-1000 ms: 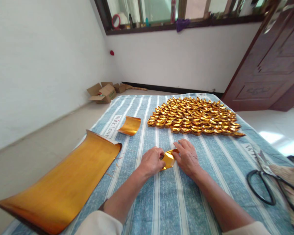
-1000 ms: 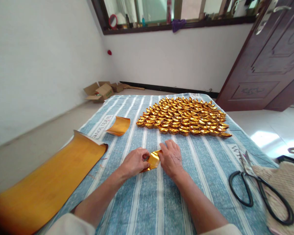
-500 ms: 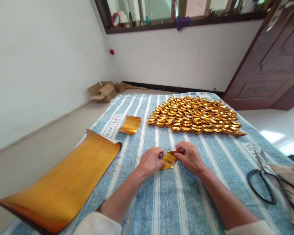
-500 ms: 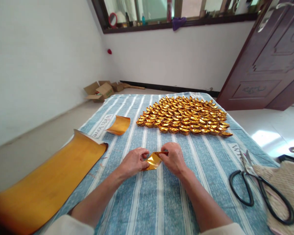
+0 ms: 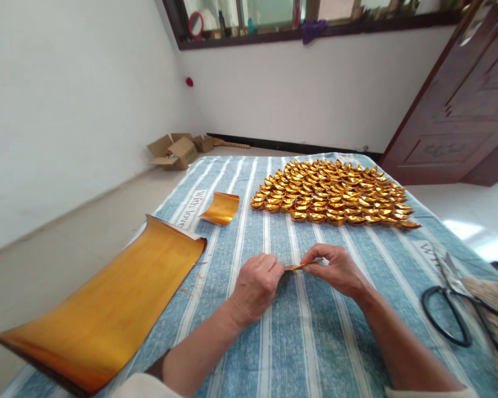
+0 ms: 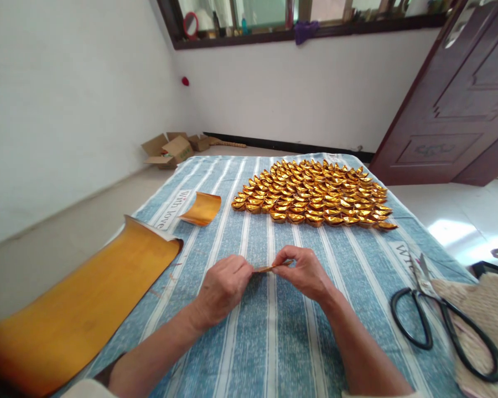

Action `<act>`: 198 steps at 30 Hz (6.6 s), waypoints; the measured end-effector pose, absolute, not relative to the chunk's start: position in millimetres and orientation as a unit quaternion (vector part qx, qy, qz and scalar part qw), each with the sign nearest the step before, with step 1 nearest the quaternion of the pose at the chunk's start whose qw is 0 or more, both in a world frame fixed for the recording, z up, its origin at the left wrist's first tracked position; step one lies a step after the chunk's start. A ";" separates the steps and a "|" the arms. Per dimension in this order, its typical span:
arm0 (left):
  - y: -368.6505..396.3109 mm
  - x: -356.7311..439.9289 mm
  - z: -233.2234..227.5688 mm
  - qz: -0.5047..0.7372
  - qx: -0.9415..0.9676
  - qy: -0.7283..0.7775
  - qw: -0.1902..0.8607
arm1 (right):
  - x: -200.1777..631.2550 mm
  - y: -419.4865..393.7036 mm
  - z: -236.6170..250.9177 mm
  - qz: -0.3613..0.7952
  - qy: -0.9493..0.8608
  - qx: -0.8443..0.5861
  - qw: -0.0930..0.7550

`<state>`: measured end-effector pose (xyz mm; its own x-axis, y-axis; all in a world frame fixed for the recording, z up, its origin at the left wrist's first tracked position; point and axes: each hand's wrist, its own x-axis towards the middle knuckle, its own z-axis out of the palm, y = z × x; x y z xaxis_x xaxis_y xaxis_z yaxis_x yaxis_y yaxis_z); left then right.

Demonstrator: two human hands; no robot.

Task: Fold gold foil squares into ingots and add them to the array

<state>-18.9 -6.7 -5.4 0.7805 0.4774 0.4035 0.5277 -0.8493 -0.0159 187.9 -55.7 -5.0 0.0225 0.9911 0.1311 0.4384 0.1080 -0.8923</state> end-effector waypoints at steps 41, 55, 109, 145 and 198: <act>-26.2 -15.8 -22.9 -0.203 -0.918 -0.341 0.022 | 165.9 -55.4 -30.5 0.007 -0.741 -0.599 0.305; -46.2 -16.0 -17.9 -0.285 -0.935 -0.212 -0.001 | 160.5 -59.5 -28.7 -0.018 -0.741 -0.614 0.272; -50.2 -10.7 -21.6 -0.240 -0.929 -0.275 -0.065 | 145.1 -72.3 -26.4 -0.040 -0.754 -0.623 0.204; -49.1 -10.3 -32.3 -0.245 -0.935 -0.253 0.045 | 137.6 -83.9 -21.1 -0.083 -0.739 -0.658 0.116; -52.1 -10.5 -33.5 -0.200 -0.941 -0.271 0.016 | 143.8 -84.3 -17.9 -0.076 -0.780 -0.604 0.143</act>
